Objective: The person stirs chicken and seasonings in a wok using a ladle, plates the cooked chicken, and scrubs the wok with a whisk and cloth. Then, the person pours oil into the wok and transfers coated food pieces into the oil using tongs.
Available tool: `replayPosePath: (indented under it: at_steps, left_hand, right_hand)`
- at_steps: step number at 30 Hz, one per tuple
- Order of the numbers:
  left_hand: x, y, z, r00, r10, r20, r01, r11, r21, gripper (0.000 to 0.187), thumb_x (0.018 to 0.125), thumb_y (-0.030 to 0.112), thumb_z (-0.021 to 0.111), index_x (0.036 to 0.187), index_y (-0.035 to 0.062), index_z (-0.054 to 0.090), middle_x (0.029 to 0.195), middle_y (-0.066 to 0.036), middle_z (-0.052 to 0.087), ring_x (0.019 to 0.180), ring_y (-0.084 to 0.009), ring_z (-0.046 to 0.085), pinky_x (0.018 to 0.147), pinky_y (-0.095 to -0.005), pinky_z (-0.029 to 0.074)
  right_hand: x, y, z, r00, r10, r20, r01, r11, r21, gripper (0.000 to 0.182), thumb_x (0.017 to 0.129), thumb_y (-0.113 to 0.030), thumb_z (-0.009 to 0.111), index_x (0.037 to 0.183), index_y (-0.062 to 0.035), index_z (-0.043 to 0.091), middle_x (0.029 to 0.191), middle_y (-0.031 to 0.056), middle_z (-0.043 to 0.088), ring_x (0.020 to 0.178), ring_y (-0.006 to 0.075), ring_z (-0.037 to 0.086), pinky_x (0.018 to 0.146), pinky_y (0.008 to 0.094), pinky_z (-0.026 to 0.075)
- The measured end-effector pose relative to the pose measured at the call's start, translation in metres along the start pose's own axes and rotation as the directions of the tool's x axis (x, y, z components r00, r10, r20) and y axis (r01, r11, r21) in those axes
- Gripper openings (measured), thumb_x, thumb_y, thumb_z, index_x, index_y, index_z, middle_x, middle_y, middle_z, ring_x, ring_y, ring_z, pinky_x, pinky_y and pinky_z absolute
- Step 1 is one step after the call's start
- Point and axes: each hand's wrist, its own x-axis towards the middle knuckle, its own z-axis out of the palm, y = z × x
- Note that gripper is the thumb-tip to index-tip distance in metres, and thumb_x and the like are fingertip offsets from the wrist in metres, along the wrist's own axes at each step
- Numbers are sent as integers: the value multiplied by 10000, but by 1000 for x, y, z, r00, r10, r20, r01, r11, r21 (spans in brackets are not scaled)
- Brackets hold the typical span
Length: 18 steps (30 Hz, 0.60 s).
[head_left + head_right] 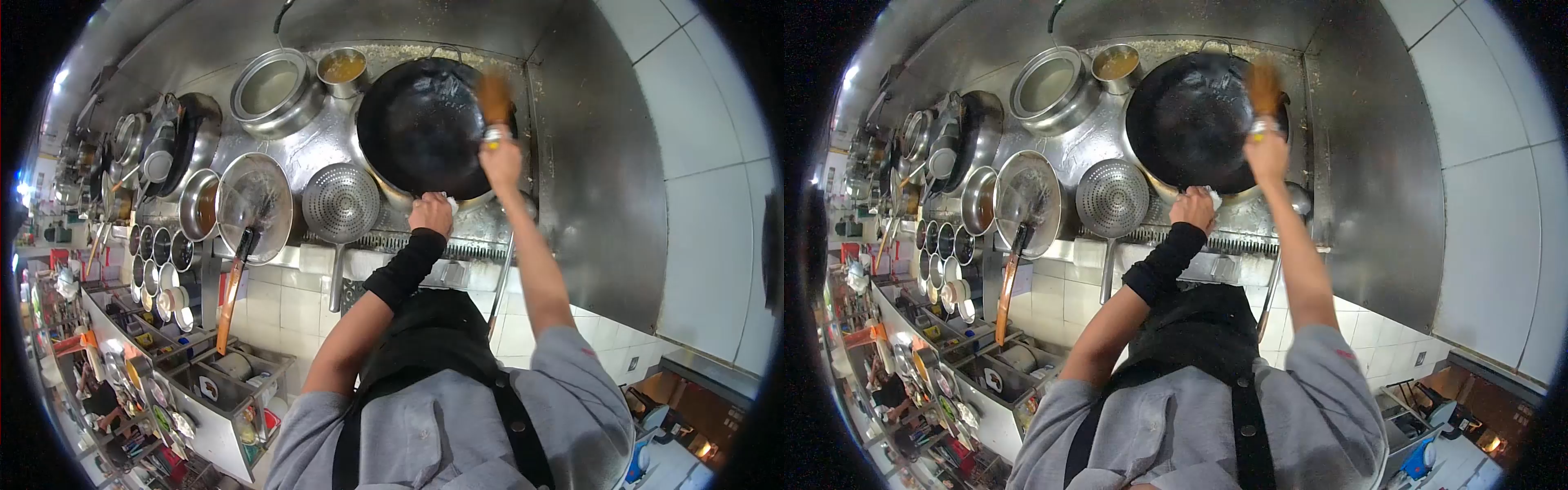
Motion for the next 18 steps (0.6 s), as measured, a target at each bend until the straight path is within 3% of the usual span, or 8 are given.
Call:
replayPosePath:
  at_steps: [1,4,7,9,11,12,15,18]
  left_hand:
    - [1,-1,-1,1000,2,4,-2,1000,-13,353,668,198,776,922,14,613,892,-150,646,754,-313,695,640,-387,586]
    - [1,-3,-12,997,11,72,-11,1000,-9,378,668,198,778,947,10,607,906,-150,647,757,-313,698,642,-392,586]
    - [0,-4,-13,992,3,123,-2,1000,-7,423,664,205,791,980,1,599,925,-153,646,774,-313,697,657,-389,587]
    - [0,-7,-16,996,37,83,-37,999,1,430,663,210,794,982,-4,601,930,-159,645,786,-310,696,664,-389,587]
    - [5,-9,1,998,-11,64,11,1000,-4,433,664,216,793,982,-10,606,938,-162,644,802,-306,690,668,-387,585]
    - [7,-7,1,998,-28,50,29,1000,-1,427,668,215,789,982,-11,608,941,-162,644,802,-307,688,667,-386,584]
    - [2,-4,-7,995,-28,94,30,999,-14,374,703,199,760,977,-10,614,937,-161,644,799,-313,686,657,-385,581]
    - [6,-6,-12,995,-17,95,20,999,-35,329,733,179,735,975,-9,617,927,-160,643,787,-316,684,645,-385,578]
  right_hand:
    - [4,-14,23,985,44,167,-36,998,-48,392,792,-253,687,1161,-144,608,888,256,684,842,435,678,722,512,553]
    - [-17,-43,40,798,-413,439,87,799,595,485,676,-248,832,1110,-112,664,954,153,718,915,309,699,765,425,536]
    - [10,-52,-17,617,-327,716,-148,845,513,451,691,-200,823,1121,-129,702,975,100,717,859,220,680,758,344,537]
    - [49,10,32,866,-338,368,215,917,336,490,728,-225,779,1196,-141,664,955,170,703,792,307,703,718,419,573]
    - [29,-16,25,996,-91,1,91,992,-90,582,769,-219,719,1324,-158,555,903,227,691,808,381,699,731,472,576]
    - [23,-30,39,999,22,-38,-24,999,-35,645,805,-210,668,1410,-176,444,925,265,680,806,410,697,737,491,574]
    - [-6,-49,80,825,-435,359,106,745,658,494,725,-217,787,1193,-139,650,920,159,706,828,277,709,768,388,560]
    - [33,-25,76,756,-495,428,32,681,731,439,670,-222,842,1074,-122,705,910,113,713,864,214,700,787,336,539]
